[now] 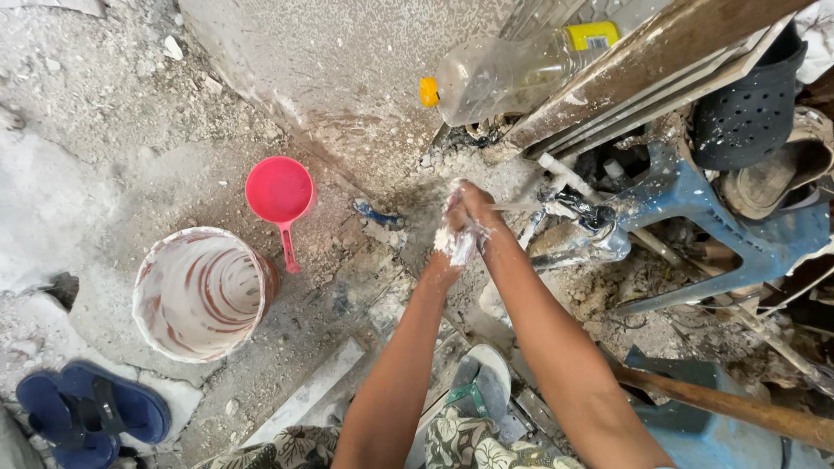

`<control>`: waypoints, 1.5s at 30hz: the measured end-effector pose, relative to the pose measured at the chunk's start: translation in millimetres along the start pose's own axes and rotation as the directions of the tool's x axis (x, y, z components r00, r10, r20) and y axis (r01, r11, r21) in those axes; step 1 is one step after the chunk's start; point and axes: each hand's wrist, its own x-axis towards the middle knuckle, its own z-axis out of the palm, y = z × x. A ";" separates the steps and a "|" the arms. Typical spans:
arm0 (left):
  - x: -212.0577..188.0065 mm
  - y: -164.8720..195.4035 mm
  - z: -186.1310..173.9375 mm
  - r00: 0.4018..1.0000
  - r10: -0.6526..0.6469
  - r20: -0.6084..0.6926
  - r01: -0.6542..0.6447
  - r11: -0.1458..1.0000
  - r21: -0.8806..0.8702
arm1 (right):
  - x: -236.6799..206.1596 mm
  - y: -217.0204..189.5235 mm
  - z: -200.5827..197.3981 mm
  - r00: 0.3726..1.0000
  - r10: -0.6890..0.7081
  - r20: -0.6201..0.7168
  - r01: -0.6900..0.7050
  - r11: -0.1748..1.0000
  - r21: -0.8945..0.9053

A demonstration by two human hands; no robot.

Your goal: The person applies white plaster paste by hand onto long decorative molding strips, then washes their hands at a tap. They scoop gypsum powder from a bag into a bowl, mix it with water by hand, and continue spreading the paste over the moldings' surfaces.

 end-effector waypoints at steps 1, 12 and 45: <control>-4.2 0.2 2.4 0.999 0.039 -0.008 -0.039 0.999 -0.004 | -2.4 0.6 0.8 0.998 0.006 -0.064 -0.009 0.999 -0.047; -3.9 53.9 49.8 0.921 -0.347 -0.178 0.355 0.935 0.017 | -19.6 -7.3 0.4 0.968 -0.249 -0.003 0.245 0.951 0.189; 9.4 26.6 39.8 0.994 0.101 0.036 -0.108 0.931 0.348 | -30.6 -3.8 -11.4 0.977 -0.041 0.207 -0.039 0.930 0.366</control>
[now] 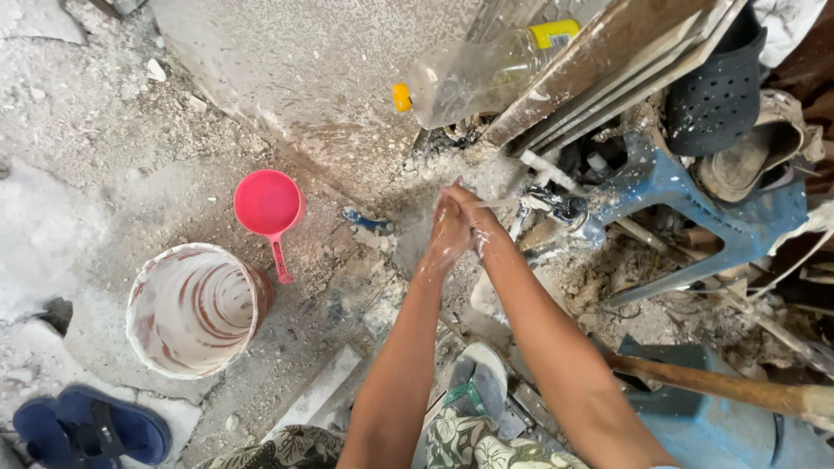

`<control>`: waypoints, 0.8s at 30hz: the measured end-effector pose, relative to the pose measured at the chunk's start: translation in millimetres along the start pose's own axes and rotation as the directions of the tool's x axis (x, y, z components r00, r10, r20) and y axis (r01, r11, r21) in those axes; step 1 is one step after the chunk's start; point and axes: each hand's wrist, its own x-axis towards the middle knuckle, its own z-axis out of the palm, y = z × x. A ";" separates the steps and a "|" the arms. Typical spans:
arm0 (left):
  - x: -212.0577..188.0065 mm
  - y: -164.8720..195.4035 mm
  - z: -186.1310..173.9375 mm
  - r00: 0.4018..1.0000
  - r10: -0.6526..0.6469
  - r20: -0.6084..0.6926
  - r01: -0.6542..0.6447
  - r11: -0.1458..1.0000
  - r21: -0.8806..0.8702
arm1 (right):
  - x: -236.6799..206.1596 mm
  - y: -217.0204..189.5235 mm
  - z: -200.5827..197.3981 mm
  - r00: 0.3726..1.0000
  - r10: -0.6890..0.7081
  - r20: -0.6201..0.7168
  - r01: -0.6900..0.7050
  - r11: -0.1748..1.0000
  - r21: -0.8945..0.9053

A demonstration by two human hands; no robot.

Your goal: The person applies white plaster paste by hand onto long decorative molding strips, then washes their hands at a tap. They scoop gypsum powder from a bag into a bowl, mix it with water by hand, and continue spreading the paste over the moldings' surfaces.

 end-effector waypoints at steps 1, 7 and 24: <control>0.5 0.8 -3.1 1.000 -0.020 -0.020 0.018 0.994 -0.105 | 4.4 -1.2 2.5 0.999 -0.030 0.029 0.031 0.998 -0.063; -39.5 6.3 -16.2 0.993 0.116 -0.032 -0.103 0.957 0.270 | 25.8 -14.5 16.1 0.951 -0.046 -0.306 -0.003 0.987 -0.160; -1.7 12.9 -22.1 0.957 -0.278 -0.081 0.156 0.733 -0.662 | -5.2 12.6 31.6 0.957 -0.203 0.208 -0.001 0.713 0.701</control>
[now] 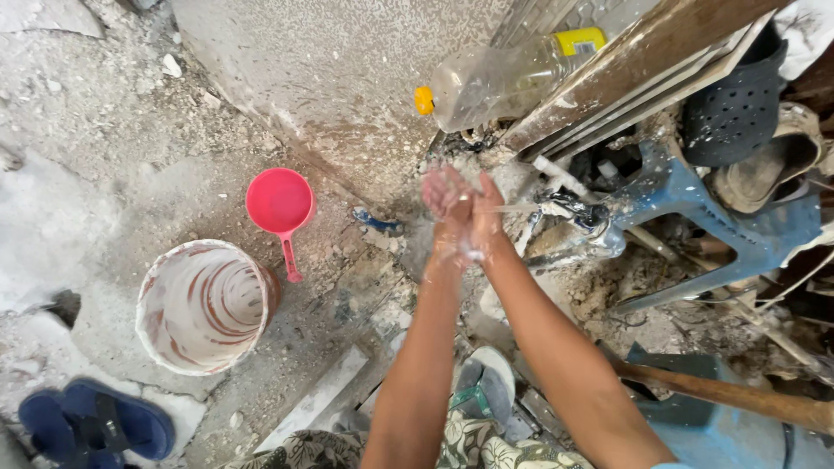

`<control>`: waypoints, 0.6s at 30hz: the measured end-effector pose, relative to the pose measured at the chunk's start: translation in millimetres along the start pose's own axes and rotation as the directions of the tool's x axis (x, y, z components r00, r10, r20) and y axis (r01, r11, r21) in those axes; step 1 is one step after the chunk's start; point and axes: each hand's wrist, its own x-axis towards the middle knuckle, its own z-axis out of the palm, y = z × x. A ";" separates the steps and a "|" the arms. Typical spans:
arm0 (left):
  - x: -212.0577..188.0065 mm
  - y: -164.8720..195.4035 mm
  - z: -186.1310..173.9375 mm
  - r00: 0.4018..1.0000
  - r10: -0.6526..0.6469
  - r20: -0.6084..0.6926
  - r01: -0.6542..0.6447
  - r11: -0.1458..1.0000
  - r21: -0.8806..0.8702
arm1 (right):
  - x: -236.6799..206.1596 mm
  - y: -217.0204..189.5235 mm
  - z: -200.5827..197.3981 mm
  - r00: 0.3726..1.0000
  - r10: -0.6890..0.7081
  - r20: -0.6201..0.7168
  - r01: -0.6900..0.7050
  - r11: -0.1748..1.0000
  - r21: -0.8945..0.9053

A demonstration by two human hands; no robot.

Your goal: The person applies white plaster paste by hand onto long decorative molding strips, then washes their hands at a tap. They scoop gypsum powder from a bag into a bowl, mix it with water by hand, and continue spreading the paste over the moldings' surfaces.

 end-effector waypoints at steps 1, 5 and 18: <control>7.1 -1.0 3.2 1.000 0.012 -0.018 -0.013 1.000 -0.009 | -1.4 -0.2 -5.6 0.998 -0.026 -0.062 0.017 0.990 -0.140; 24.2 1.7 -2.7 0.988 0.044 -0.145 0.118 0.382 0.917 | -6.3 2.5 -20.3 0.967 -0.193 -0.164 0.132 0.937 -0.322; 0.0 -6.6 28.6 0.911 0.389 0.136 -0.352 0.562 0.748 | -31.2 -8.4 -27.7 0.881 -0.469 -0.061 0.176 0.445 -0.878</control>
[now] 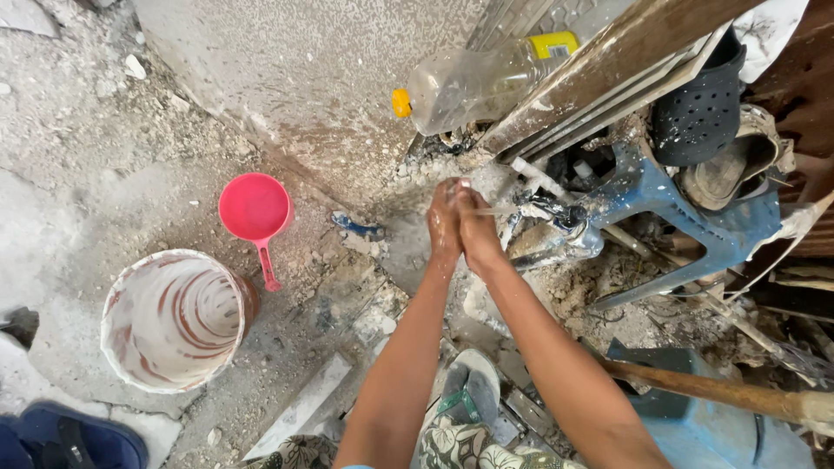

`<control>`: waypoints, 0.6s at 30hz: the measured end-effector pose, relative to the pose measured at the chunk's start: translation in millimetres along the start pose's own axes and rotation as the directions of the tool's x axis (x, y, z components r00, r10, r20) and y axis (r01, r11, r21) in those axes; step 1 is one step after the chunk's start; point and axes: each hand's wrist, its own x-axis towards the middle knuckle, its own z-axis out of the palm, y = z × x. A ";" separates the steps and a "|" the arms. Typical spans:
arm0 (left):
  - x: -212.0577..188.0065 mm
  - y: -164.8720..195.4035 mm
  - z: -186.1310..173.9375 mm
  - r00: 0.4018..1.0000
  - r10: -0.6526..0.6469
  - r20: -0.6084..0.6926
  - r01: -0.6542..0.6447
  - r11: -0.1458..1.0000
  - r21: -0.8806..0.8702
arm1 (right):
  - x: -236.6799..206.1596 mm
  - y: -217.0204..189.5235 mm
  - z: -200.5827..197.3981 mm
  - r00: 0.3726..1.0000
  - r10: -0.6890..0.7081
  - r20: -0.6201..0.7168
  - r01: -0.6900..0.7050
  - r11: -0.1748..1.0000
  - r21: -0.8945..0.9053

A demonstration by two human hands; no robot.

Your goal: The person applies white plaster paste by hand onto long decorative molding strips, then washes their hands at a tap. They scoop gypsum powder from a bag into a bowl, mix it with water by hand, and continue spreading the paste over the moldings' surfaces.

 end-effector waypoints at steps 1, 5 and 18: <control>-4.6 0.7 -3.5 0.999 0.035 0.011 -0.034 0.994 -0.103 | -1.0 1.1 2.7 0.999 -0.042 0.002 0.042 0.993 -0.111; -8.1 -14.1 -16.6 0.976 0.184 0.119 -0.175 0.981 -0.079 | -3.7 2.6 13.8 1.000 -0.015 0.020 0.018 0.979 -0.202; -9.2 -1.1 -22.4 0.999 -0.031 0.021 0.029 0.995 0.097 | -4.9 -2.1 19.5 0.992 0.019 0.127 -0.036 0.990 0.133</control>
